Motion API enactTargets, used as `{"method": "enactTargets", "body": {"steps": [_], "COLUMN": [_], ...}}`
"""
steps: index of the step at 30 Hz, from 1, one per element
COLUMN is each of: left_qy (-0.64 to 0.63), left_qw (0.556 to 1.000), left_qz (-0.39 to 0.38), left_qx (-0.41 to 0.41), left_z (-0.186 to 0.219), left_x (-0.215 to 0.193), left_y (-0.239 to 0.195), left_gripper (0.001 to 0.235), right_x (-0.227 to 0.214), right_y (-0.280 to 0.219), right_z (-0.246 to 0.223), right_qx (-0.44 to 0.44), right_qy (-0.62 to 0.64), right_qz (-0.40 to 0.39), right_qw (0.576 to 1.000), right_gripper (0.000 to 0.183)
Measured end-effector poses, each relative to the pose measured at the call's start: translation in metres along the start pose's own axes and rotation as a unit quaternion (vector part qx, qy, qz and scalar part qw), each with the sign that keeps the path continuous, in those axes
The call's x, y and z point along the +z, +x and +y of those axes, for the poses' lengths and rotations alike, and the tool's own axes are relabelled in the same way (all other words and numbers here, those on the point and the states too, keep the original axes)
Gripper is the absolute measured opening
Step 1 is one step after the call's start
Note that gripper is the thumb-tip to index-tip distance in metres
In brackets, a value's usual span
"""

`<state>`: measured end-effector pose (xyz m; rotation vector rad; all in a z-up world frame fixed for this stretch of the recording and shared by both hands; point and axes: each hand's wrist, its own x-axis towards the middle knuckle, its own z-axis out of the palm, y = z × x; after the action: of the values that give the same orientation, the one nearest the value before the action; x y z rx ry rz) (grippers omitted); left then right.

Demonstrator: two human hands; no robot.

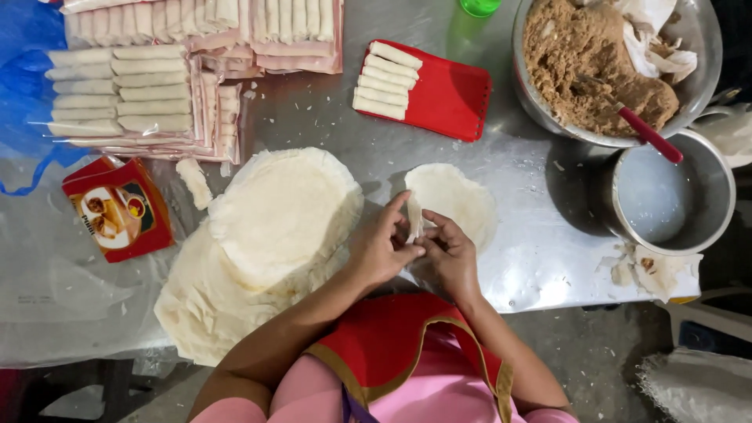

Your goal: The person is preparing spring rolls by placing meat filling onto wrappers and rolling them into tight cylinders.

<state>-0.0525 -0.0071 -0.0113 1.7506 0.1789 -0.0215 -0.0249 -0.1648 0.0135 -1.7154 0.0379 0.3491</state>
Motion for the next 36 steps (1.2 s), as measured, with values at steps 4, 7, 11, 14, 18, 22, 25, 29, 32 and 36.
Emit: {"method": "enactTargets", "body": {"steps": [4,7,11,14,18,22,25,29,32,36], "left_qy": [-0.012,-0.036,-0.089,-0.185,-0.213,-0.115,0.154,0.112,0.174,0.415], "left_qw": [1.0,0.998,0.993,0.979,0.972,0.992,0.988,0.994,0.981,0.878], "left_qz": [0.02,0.051,0.043,-0.011,-0.031,0.001,-0.01,0.012,0.083,0.172], "left_qx": [-0.002,-0.007,-0.07,-0.09,-0.096,-0.049,0.019,0.011,0.023,0.165], "left_z": [-0.003,0.003,0.017,0.014,0.024,-0.006,0.018,0.005,-0.029,-0.003], "left_x": [0.0,-0.011,-0.025,-0.011,-0.016,-0.034,-0.026,-0.01,-0.023,-0.046], "left_y": [0.002,0.004,0.003,-0.002,-0.005,0.01,0.02,0.037,0.048,0.041], "left_gripper": [0.087,0.082,0.078,0.071,0.054,0.05,0.069,0.033,0.017,0.036], "right_x": [-0.007,-0.022,-0.031,-0.022,-0.023,-0.038,-0.028,-0.024,-0.038,-0.032], "right_y": [0.007,0.013,0.011,0.016,0.028,0.025,0.028,0.031,0.038,0.037], "right_z": [0.007,0.013,-0.007,0.016,0.024,-0.001,0.02,0.027,0.026,0.018], "right_qx": [0.016,-0.012,0.0,-0.003,0.001,0.019,-0.031,-0.003,0.068,0.123], "right_qy": [0.053,0.04,-0.005,0.019,0.022,-0.008,-0.013,0.057,0.161,0.18], "right_qz": [0.019,0.052,0.035,-0.024,0.026,0.055,0.027,0.033,0.118,0.139], "right_qw": [0.998,0.998,0.999,1.0,0.999,0.998,0.999,0.998,0.977,0.966], "right_gripper": [0.047,0.041,0.037,0.064,0.046,0.029,0.011,0.023,0.02,0.026]}}
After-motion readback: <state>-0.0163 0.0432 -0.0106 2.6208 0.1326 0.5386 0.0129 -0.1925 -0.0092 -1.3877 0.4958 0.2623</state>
